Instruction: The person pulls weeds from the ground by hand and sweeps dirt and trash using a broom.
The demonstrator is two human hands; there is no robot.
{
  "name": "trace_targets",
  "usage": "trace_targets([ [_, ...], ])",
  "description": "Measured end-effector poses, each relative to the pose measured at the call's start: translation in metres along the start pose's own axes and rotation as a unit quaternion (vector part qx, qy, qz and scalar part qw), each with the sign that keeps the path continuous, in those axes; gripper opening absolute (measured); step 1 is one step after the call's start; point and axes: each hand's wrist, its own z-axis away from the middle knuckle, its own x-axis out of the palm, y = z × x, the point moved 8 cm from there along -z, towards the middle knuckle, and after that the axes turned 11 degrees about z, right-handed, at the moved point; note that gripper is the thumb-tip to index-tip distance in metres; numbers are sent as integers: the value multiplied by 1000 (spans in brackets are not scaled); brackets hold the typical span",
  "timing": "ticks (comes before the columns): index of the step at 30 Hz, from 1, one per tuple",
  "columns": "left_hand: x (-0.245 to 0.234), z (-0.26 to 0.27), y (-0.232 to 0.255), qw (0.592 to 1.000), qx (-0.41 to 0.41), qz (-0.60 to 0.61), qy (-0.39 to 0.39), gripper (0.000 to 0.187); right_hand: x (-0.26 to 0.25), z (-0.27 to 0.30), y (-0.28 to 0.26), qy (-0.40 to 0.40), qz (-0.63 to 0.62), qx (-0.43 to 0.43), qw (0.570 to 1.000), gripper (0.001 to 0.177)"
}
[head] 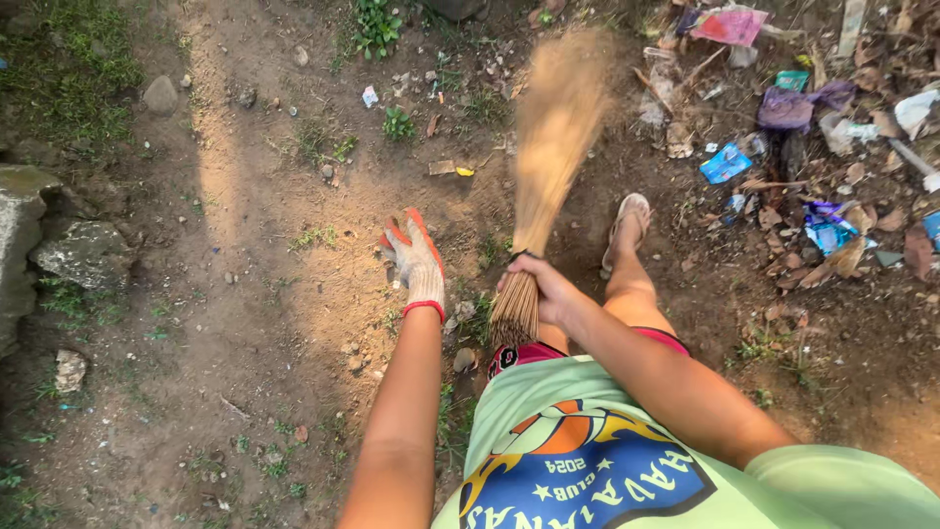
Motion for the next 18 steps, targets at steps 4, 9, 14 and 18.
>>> trace_targets([
  [4, 46, 19, 29, 990, 36, 134, 14, 71, -21, 8, -43, -75, 78, 125, 986, 21],
  [9, 105, 37, 64, 996, 89, -3, 13, 79, -158, 33, -229, 22, 202, -15, 979, 26],
  [14, 137, 64, 105, 997, 72, 19, -25, 76, -269, 67, -369, 124, 60, -108, 985, 28],
  [18, 165, 81, 130, 986, 25, 152, -71, 68, -249, 56, -381, 192, 15, -134, 972, 23],
])
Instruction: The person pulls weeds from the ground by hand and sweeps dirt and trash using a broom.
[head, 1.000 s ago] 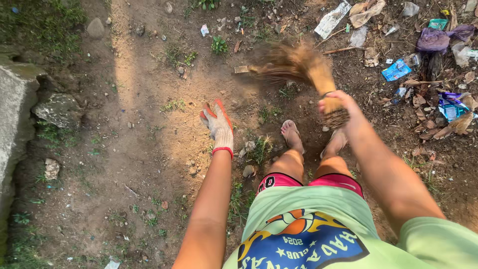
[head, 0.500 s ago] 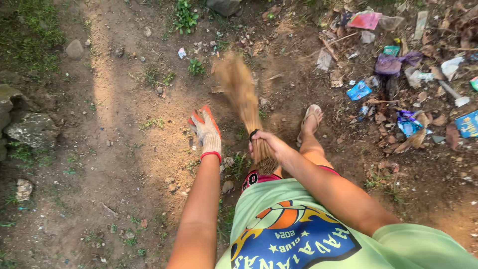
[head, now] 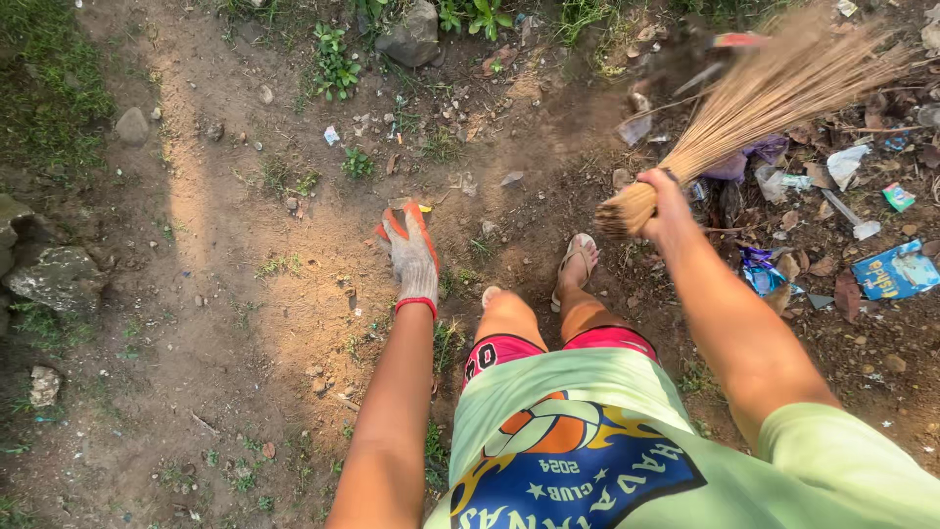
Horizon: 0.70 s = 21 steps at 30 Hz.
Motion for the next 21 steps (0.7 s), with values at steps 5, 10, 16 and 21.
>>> trace_targets([
  [5, 27, -37, -22, 992, -37, -115, -36, 62, 94, 52, 33, -135, -91, -5, 987, 13],
  [10, 61, -66, 1, 988, 33, -140, -49, 64, 177, 77, 108, -232, 18, 165, 958, 16],
  [16, 101, -69, 98, 984, -27, -171, -29, 66, 211, 15, 79, -263, 99, 198, 939, 21],
  [21, 130, -116, 181, 968, -18, -248, -43, 70, 134, -75, -75, -126, 58, 170, 976, 38],
])
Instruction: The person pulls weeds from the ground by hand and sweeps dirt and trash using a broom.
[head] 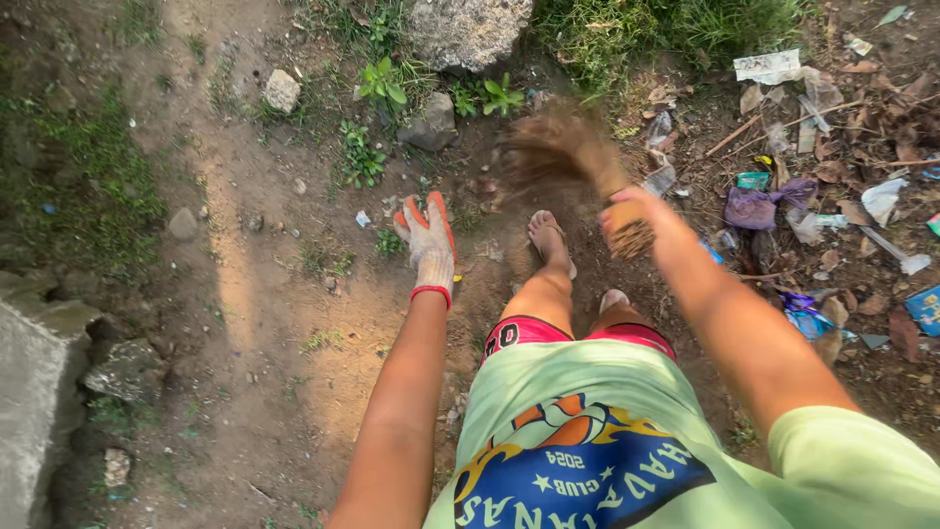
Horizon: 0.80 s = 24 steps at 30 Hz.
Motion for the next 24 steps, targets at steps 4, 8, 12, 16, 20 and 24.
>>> trace_targets([
  [4, -5, -32, 48, 997, 74, 24, -4, 72, -63, -10, -72, 97, -14, -89, 991, 34],
  [8, 6, -43, 88, 997, 65, 31, -29, 72, -55, -2, -80, 204, -128, -268, 933, 19],
  [12, 21, -43, 119, 995, 76, 36, -60, 67, 16, 33, -69, 74, -249, -209, 943, 16],
  [16, 40, -48, 128, 999, 10, 10, -48, 66, 86, 78, -53, 15, -168, -107, 980, 21],
  [20, 64, -51, 140, 996, 28, 72, -36, 66, 139, 84, -25, -129, -111, 101, 980, 27],
  [24, 86, -50, 145, 991, 50, 121, -32, 68, 129, 32, -40, -110, 66, 90, 988, 20],
])
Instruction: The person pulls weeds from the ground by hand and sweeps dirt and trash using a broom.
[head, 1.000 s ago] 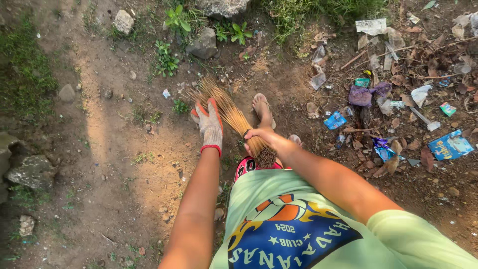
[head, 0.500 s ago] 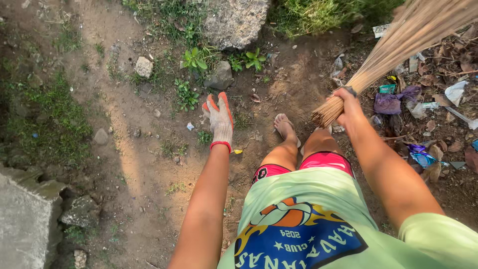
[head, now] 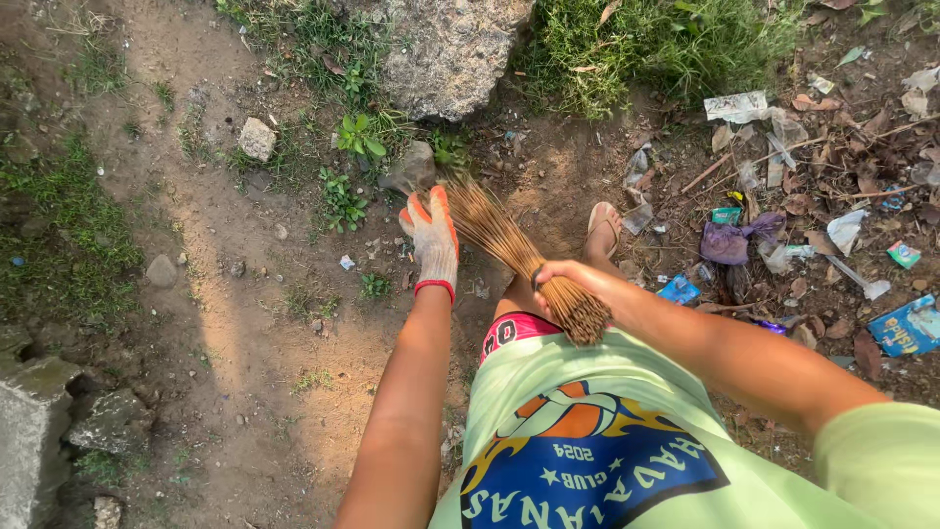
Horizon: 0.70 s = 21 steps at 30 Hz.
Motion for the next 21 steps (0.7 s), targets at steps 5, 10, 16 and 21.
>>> trace_targets([
  [5, 9, -1, -3, 999, 12, 47, 21, 66, -34, -26, -34, 71, -17, -35, 997, 29],
  [10, 10, 6, -13, 995, 16, 88, 37, 67, 29, -22, 7, -13, -181, -55, 982, 17],
  [16, 24, 23, -8, 998, -21, -34, 48, 69, -50, -48, -63, 38, -154, -13, 987, 27],
  [21, 29, 22, -5, 997, -29, -64, 34, 70, -29, -51, -55, 60, -136, -81, 986, 19],
])
